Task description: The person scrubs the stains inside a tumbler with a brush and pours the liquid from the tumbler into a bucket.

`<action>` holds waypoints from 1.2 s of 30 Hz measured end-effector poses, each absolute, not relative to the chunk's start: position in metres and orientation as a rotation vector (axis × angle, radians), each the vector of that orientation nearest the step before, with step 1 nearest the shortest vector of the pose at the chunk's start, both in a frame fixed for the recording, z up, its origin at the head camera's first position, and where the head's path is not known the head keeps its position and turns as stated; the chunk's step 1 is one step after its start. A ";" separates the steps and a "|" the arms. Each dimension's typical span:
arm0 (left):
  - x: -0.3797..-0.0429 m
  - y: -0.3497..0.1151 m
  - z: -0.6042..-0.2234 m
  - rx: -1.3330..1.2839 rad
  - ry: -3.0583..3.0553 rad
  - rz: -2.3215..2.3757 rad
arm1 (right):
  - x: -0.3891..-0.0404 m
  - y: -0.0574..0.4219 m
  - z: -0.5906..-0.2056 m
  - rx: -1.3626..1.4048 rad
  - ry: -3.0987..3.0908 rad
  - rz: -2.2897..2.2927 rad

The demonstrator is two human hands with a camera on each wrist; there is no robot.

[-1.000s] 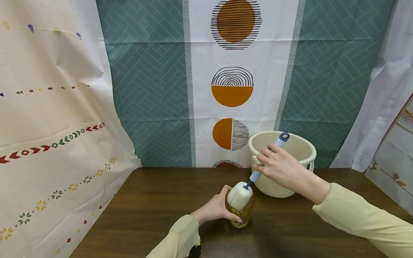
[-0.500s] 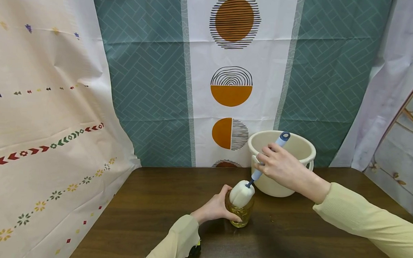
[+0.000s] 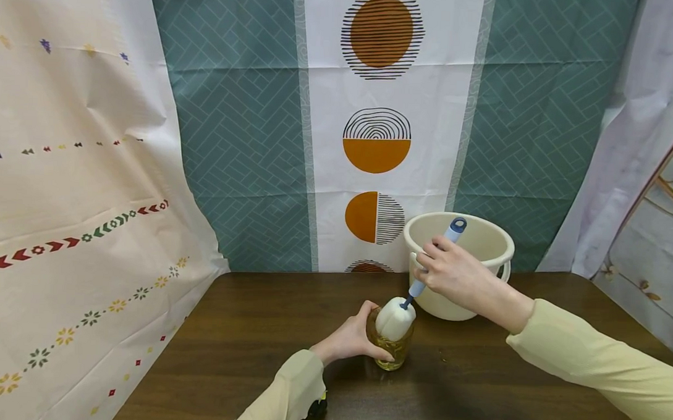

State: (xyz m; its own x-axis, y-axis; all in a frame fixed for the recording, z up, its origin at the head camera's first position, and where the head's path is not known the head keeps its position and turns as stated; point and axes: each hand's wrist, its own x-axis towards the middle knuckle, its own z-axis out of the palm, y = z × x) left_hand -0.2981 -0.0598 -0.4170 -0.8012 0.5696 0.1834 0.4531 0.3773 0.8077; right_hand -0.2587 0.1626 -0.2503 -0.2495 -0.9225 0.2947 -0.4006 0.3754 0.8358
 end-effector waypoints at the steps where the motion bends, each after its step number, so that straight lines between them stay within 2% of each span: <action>1: -0.298 -0.060 -0.417 0.937 2.503 1.403 | -0.259 0.162 -0.252 1.155 -1.824 -0.818; 36: -0.301 -0.060 -0.419 0.982 2.461 1.424 | -0.265 0.147 -0.276 1.239 -1.798 -0.921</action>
